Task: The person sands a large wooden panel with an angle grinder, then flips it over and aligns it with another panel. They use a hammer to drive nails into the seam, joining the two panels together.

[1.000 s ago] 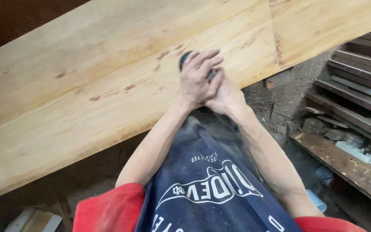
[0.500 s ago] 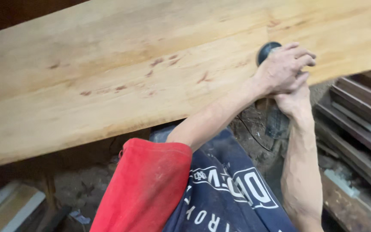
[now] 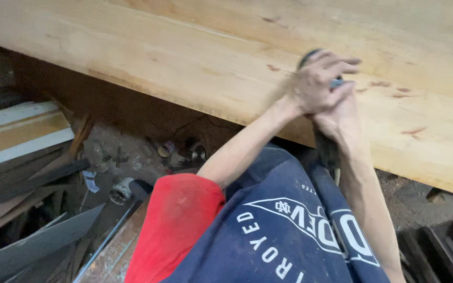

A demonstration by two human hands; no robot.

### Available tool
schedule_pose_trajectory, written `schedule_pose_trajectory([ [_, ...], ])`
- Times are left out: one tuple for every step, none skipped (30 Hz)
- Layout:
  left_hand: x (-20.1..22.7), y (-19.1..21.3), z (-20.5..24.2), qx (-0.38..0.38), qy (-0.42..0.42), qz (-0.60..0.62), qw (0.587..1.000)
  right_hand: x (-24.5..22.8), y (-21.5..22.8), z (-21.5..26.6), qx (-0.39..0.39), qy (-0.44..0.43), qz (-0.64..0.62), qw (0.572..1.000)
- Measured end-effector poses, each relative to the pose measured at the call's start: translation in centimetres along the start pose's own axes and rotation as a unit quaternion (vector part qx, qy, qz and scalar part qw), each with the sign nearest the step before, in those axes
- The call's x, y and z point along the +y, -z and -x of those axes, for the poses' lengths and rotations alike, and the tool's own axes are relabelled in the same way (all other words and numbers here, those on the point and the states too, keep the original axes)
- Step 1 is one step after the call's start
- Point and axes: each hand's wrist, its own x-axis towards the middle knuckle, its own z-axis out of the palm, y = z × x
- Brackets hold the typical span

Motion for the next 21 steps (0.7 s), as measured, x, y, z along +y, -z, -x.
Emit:
schedule_pose_trajectory([
  [-1.9, 3.6, 0.7, 0.016, 0.023, 0.0, 1.0, -1.5, -2.8, -2.1, -0.01, 0.031, -0.011, 0.999],
  [-3.5, 6.9, 1.3, 0.033, 0.036, -0.012, 0.999, -3.0, -5.4, -4.2, -0.019, 0.066, -0.027, 0.997],
  [-5.1, 10.1, 1.7, 0.045, 0.046, -0.022, 0.998, -4.7, -8.2, -6.2, -0.024, 0.1, -0.046, 0.994],
  [-6.9, 13.4, 2.1, 0.047, 0.054, -0.026, 0.997, -6.6, -10.9, -8.4, -0.028, 0.13, -0.054, 0.99],
  [-8.4, 16.3, 2.4, 0.053, 0.064, -0.028, 0.996, -8.4, -13.2, -10.1, -0.033, 0.146, -0.046, 0.988],
  [-9.8, 19.4, 3.0, 0.059, 0.067, -0.036, 0.995, -10.2, -15.1, -11.6, -0.04, 0.154, -0.021, 0.987],
  [-11.2, 22.1, 3.4, 0.07, 0.069, -0.045, 0.994, -12.0, -16.9, -13.0, -0.048, 0.162, 0.007, 0.986],
  [-12.4, 24.3, 3.5, 0.077, 0.069, -0.058, 0.993, -13.8, -18.5, -14.3, -0.05, 0.152, 0.041, 0.986],
  [-13.3, 26.0, 3.9, 0.083, 0.072, -0.072, 0.991, -15.4, -19.7, -15.1, -0.056, 0.139, 0.074, 0.986],
  [-14.0, 27.2, 4.1, 0.084, 0.097, -0.057, 0.99, -16.5, -20.3, -15.3, -0.048, 0.116, 0.059, 0.99],
  [-14.7, 28.0, 3.9, 0.084, 0.117, -0.043, 0.989, -17.6, -20.6, -15.6, -0.035, 0.095, 0.042, 0.994],
  [-14.9, 28.1, 3.9, 0.099, 0.12, -0.028, 0.987, -18.3, -20.4, -15.6, -0.022, 0.074, 0.025, 0.997],
  [-15.0, 27.9, 3.7, 0.114, 0.118, -0.014, 0.986, -18.7, -19.6, -15.5, -0.007, 0.039, 0.029, 0.999],
  [-15.0, 27.2, 3.6, 0.128, 0.116, 0.001, 0.985, -18.8, -18.6, -15.1, 0.008, 0.004, 0.033, 0.999],
  [-14.9, 26.1, 3.2, 0.141, 0.134, 0.008, 0.981, -18.5, -17.3, -14.9, 0.025, -0.03, 0.034, 0.999],
  [-14.7, 24.5, 3.1, 0.153, 0.151, 0.014, 0.976, -17.7, -15.4, -15.0, 0.045, -0.098, 0.048, 0.993],
  [-14.4, 22.8, 3.0, 0.163, 0.171, 0.021, 0.971, -16.6, -13.5, -14.5, 0.062, -0.168, 0.058, 0.982],
  [-14.2, 21.2, 2.8, 0.105, 0.159, -0.042, 0.981, -14.9, -11.0, -13.8, 0.082, -0.192, 0.068, 0.976],
  [-13.9, 19.5, 2.6, 0.049, 0.145, -0.104, 0.983, -13.0, -8.1, -12.9, 0.101, -0.217, 0.079, 0.968],
  [-13.7, 17.9, 2.3, -0.007, 0.126, -0.166, 0.978, -10.8, -5.2, -11.8, 0.137, -0.234, 0.062, 0.961],
  [-13.3, 16.3, 2.5, -0.048, 0.108, -0.194, 0.974, -8.4, -2.5, -10.4, 0.166, -0.25, 0.048, 0.953],
])
